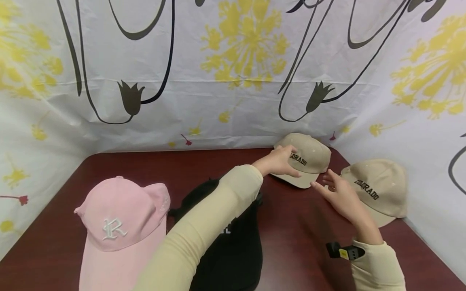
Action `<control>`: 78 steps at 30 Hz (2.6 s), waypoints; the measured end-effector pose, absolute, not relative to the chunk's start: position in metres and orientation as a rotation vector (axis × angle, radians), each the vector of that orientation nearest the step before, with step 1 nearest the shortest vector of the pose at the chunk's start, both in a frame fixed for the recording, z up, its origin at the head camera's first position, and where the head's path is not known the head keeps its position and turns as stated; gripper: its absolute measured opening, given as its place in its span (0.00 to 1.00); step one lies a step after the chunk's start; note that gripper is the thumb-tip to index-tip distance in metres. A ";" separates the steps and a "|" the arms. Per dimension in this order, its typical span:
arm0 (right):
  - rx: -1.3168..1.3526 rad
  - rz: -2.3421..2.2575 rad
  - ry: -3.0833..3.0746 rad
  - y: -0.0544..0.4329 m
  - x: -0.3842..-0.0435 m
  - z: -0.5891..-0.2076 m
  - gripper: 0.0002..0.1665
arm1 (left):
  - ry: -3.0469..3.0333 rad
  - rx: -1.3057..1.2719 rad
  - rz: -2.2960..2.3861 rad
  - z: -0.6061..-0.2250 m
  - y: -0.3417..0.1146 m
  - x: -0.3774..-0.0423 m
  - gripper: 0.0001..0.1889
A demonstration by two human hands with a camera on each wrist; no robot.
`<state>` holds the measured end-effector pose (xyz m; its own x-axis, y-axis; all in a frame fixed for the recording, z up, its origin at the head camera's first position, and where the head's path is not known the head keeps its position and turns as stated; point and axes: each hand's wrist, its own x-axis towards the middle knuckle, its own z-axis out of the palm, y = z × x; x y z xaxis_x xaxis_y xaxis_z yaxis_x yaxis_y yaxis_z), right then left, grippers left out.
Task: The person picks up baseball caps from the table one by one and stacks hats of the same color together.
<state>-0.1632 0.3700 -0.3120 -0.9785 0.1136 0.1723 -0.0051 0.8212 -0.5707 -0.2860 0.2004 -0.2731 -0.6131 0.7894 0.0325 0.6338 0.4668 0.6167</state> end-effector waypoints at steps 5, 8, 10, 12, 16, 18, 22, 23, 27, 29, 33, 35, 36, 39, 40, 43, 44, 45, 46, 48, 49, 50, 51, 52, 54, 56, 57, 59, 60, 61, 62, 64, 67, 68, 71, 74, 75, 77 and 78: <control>-0.105 0.880 -2.829 0.375 -0.171 -0.315 0.45 | 2.472 1.183 0.863 -0.277 0.207 -0.293 0.37; -0.114 0.899 -2.823 0.379 -0.176 -0.316 0.43 | 2.473 1.182 0.860 -0.277 0.212 -0.298 0.37; -0.128 0.924 -2.819 0.382 -0.179 -0.317 0.43 | 2.476 1.176 0.859 -0.278 0.216 -0.302 0.37; -0.147 0.954 -2.818 0.384 -0.181 -0.318 0.43 | 2.477 1.171 0.861 -0.279 0.220 -0.306 0.37; -0.177 1.033 -2.820 0.389 -0.187 -0.320 0.46 | 2.488 1.131 0.875 -0.284 0.226 -0.313 0.37; -0.186 1.058 -2.818 0.391 -0.190 -0.320 0.46 | 2.488 1.104 0.889 -0.287 0.228 -0.316 0.36; -0.202 1.051 -2.824 0.396 -0.197 -0.323 0.47 | 2.468 1.041 0.917 -0.294 0.231 -0.321 0.36; -0.207 1.052 -2.827 0.397 -0.199 -0.323 0.48 | 2.467 1.032 0.919 -0.296 0.232 -0.322 0.36; -0.231 1.072 -2.856 0.403 -0.208 -0.326 0.52 | 2.466 0.995 0.936 -0.300 0.236 -0.327 0.36; -0.237 1.098 -2.866 0.407 -0.213 -0.329 0.51 | 2.471 0.987 0.943 -0.300 0.238 -0.330 0.36; -0.247 1.128 -2.836 0.415 -0.224 -0.340 0.45 | 2.495 0.953 0.941 -0.306 0.245 -0.338 0.35; -0.259 1.123 -2.804 0.417 -0.228 -0.346 0.40 | 2.518 0.938 0.921 -0.310 0.247 -0.342 0.35; -0.268 1.115 -2.792 0.418 -0.230 -0.350 0.37 | 2.531 0.933 0.903 -0.313 0.249 -0.344 0.35; -0.298 1.095 -2.774 0.420 -0.235 -0.360 0.29 | 2.539 0.892 0.865 -0.323 0.252 -0.350 0.36; -0.309 1.097 -2.770 0.420 -0.236 -0.363 0.27 | 2.540 0.867 0.859 -0.327 0.253 -0.352 0.37; -0.337 1.101 -2.763 0.421 -0.239 -0.371 0.23 | 2.532 0.792 0.858 -0.338 0.254 -0.357 0.42; -0.345 1.100 -2.762 0.420 -0.239 -0.372 0.23 | 2.532 0.762 0.856 -0.341 0.253 -0.359 0.43; -0.358 1.089 -2.767 0.420 -0.240 -0.374 0.23 | 2.537 0.748 0.847 -0.345 0.253 -0.361 0.44; -0.365 1.084 -2.770 0.420 -0.240 -0.376 0.23 | 2.546 0.728 0.836 -0.348 0.253 -0.363 0.44; -0.370 1.068 -2.782 0.420 -0.242 -0.379 0.23 | 2.551 0.681 0.816 -0.353 0.252 -0.366 0.44; -0.369 1.051 -2.789 0.420 -0.242 -0.380 0.23 | 2.558 0.661 0.804 -0.356 0.252 -0.368 0.43; -0.369 1.047 -2.790 0.419 -0.243 -0.380 0.23 | 2.556 0.637 0.806 -0.358 0.251 -0.369 0.43; -0.366 1.045 -2.787 0.418 -0.243 -0.381 0.23 | 2.550 0.616 0.819 -0.360 0.250 -0.370 0.42; -0.359 1.038 -2.779 0.418 -0.244 -0.382 0.23 | 2.546 0.591 0.836 -0.362 0.250 -0.371 0.42; -0.366 1.038 -2.771 0.418 -0.244 -0.383 0.23 | 2.542 0.581 0.862 -0.365 0.249 -0.372 0.41; -0.383 1.046 -2.772 0.418 -0.245 -0.384 0.24 | 2.528 0.573 0.906 -0.366 0.250 -0.373 0.40; -0.392 1.044 -2.778 0.418 -0.245 -0.384 0.25 | 2.526 0.570 0.920 -0.366 0.250 -0.373 0.40; -0.408 1.056 -2.791 0.418 -0.246 -0.383 0.29 | 2.521 0.570 0.934 -0.366 0.251 -0.373 0.41; -0.418 1.068 -2.797 0.419 -0.246 -0.383 0.32 | 2.517 0.574 0.943 -0.367 0.252 -0.373 0.42; -0.419 1.084 -2.797 0.418 -0.246 -0.383 0.35 | 2.511 0.575 0.949 -0.367 0.252 -0.372 0.42; -0.421 1.104 -2.794 0.418 -0.246 -0.384 0.35 | 2.507 0.577 0.949 -0.367 0.252 -0.372 0.43; -0.414 1.144 -2.780 0.418 -0.247 -0.385 0.30 | 2.498 0.580 0.952 -0.368 0.252 -0.372 0.43; -0.410 1.183 -2.755 0.418 -0.248 -0.385 0.24 | 2.495 0.574 0.954 -0.370 0.250 -0.372 0.43; -0.416 1.199 -2.745 0.418 -0.248 -0.386 0.23 | 2.501 0.570 0.952 -0.370 0.250 -0.373 0.42; -0.471 1.275 -2.690 0.418 -0.248 -0.385 0.23 | 2.521 0.548 0.957 -0.371 0.249 -0.373 0.42; -0.530 1.611 -2.530 0.420 -0.248 -0.383 0.30 | 2.552 0.515 0.945 -0.370 0.248 -0.373 0.43; -0.548 1.750 -2.442 0.421 -0.247 -0.382 0.36 | 2.560 0.506 0.936 -0.369 0.247 -0.373 0.44; -0.573 2.024 -2.240 0.422 -0.246 -0.381 0.46 | 2.566 0.483 0.915 -0.368 0.247 -0.374 0.46; -0.578 2.138 -2.142 0.424 -0.246 -0.380 0.49 | 2.564 0.477 0.901 -0.368 0.248 -0.376 0.46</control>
<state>-0.2455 0.4236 -0.3797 -0.9279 0.3026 -0.2179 0.2185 -0.0323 -0.9753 -0.3765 0.2475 -0.3684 -0.8701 0.4316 -0.2379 0.1880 0.7369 0.6494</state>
